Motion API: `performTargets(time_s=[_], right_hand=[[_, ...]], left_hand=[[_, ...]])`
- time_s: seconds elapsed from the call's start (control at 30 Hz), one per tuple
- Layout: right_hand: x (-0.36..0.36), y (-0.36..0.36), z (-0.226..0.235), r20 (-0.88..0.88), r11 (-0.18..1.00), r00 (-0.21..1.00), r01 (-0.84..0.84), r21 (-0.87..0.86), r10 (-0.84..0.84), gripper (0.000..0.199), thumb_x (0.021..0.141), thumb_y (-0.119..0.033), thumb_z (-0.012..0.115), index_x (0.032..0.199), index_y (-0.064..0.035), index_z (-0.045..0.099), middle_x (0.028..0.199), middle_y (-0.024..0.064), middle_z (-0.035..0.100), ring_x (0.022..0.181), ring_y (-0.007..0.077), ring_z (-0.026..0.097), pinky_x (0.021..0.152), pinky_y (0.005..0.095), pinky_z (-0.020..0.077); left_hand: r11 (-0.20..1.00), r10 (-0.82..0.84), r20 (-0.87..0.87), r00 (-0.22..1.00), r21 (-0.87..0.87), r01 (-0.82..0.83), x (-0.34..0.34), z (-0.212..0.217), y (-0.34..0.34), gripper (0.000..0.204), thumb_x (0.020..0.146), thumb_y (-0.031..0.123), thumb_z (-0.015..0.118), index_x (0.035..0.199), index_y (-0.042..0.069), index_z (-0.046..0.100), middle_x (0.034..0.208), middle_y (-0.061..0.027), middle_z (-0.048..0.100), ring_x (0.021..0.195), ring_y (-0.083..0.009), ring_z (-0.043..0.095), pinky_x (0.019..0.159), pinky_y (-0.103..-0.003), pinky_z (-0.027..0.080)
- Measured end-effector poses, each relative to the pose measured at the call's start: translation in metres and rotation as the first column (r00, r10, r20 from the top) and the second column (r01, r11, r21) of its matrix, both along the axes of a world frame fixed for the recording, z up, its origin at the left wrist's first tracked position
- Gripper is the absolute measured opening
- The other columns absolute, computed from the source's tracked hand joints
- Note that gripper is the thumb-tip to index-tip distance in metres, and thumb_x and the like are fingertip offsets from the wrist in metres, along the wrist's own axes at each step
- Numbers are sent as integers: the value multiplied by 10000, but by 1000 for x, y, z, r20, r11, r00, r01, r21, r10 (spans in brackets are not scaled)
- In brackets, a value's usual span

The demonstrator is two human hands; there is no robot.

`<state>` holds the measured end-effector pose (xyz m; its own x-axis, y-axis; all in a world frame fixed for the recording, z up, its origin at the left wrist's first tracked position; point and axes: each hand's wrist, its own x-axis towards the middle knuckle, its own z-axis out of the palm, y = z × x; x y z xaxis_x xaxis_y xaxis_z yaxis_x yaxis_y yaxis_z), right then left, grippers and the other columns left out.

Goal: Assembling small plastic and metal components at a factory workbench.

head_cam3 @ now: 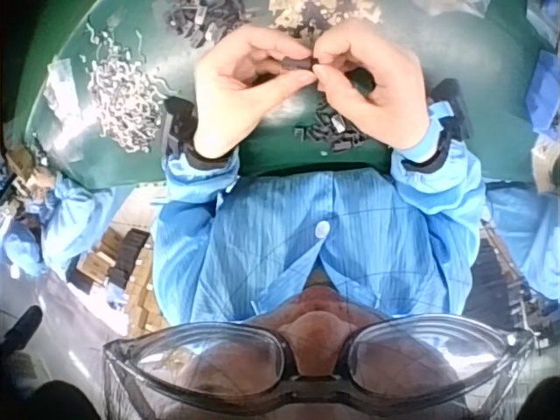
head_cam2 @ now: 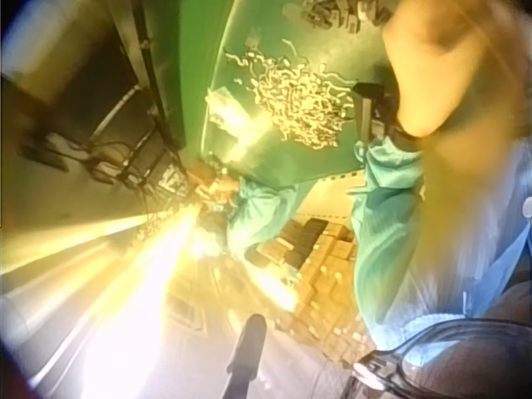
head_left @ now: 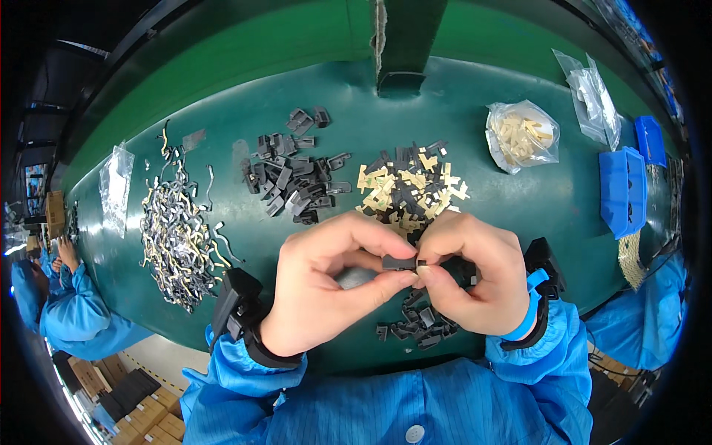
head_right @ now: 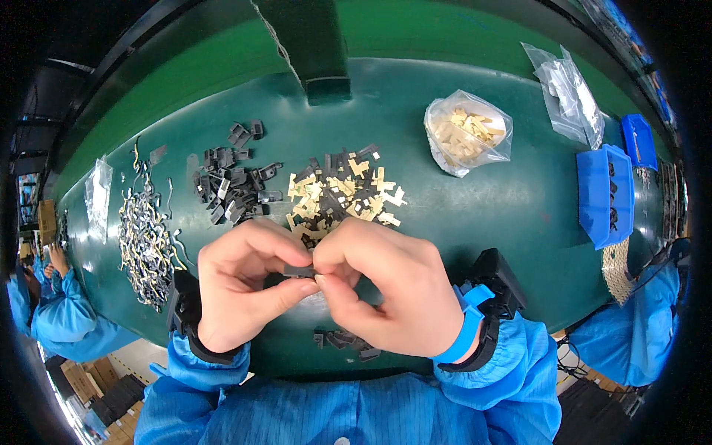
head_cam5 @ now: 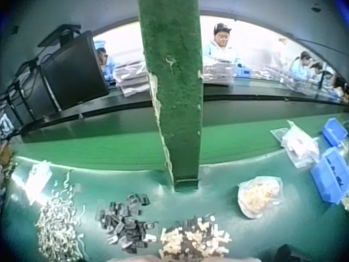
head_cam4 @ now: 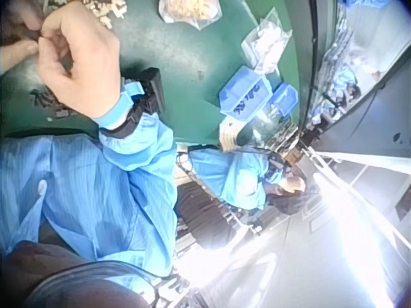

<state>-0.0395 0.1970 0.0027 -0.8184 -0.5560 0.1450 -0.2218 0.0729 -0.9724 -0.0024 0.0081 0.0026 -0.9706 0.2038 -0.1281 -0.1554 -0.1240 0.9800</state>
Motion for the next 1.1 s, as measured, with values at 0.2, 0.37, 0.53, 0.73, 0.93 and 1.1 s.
performTargets(time_s=[0.2, 0.37, 0.53, 0.73, 0.93, 1.1], right_hand=[[5, 3, -6, 174, 968, 984, 18, -251, 27, 130, 805, 62, 618, 903, 10, 551, 823, 84, 573, 689, 152, 593, 649, 249, 487], [4, 1, -4, 215, 964, 973, -19, -267, 79, 168, 811, 44, 646, 937, 1, 543, 852, 81, 568, 730, 155, 589, 679, 258, 485], [0, 0, -2, 53, 980, 994, -88, -181, 99, 198, 782, 55, 665, 929, -14, 551, 859, 80, 565, 756, 173, 573, 677, 277, 473], [-1, -1, 1, 47, 982, 993, -97, -163, 106, 192, 764, 70, 673, 900, -20, 571, 851, 84, 571, 761, 198, 577, 666, 286, 464], [-2, -2, 2, -7, 986, 998, -69, -151, 69, 197, 736, 94, 673, 882, -16, 599, 839, 91, 576, 756, 211, 575, 654, 298, 467], [-3, -1, 2, -43, 991, 997, -67, -112, 63, 194, 731, 98, 674, 872, -12, 600, 833, 88, 572, 743, 209, 573, 642, 294, 468]], left_hand=[[913, -97, -577, 811, -375, -158, 1, 0, -4, 288, 703, -109, 717, 929, 15, 589, 890, -127, 617, 775, -208, 621, 654, -285, 497], [909, -31, -714, 699, -312, -278, 2, -6, 1, 292, 611, -64, 765, 874, 28, 675, 882, -89, 634, 702, -222, 628, 592, -305, 512], [920, -45, -755, 655, -287, -267, 1, -9, -3, 308, 595, -46, 776, 878, 20, 677, 886, -96, 637, 710, -233, 634, 609, -310, 530], [918, -140, -773, 619, -336, -212, 0, -6, -8, 300, 677, -60, 770, 902, 24, 591, 877, -126, 615, 719, -247, 634, 616, -309, 530], [916, -143, -771, 620, -340, -212, -1, -7, -8, 305, 671, -74, 760, 907, 20, 591, 882, -131, 619, 722, -248, 635, 623, -309, 523], [916, -48, -763, 645, -291, -276, 1, -9, -3, 304, 603, -46, 780, 880, 10, 668, 892, -102, 640, 729, -240, 633, 623, -319, 531]])
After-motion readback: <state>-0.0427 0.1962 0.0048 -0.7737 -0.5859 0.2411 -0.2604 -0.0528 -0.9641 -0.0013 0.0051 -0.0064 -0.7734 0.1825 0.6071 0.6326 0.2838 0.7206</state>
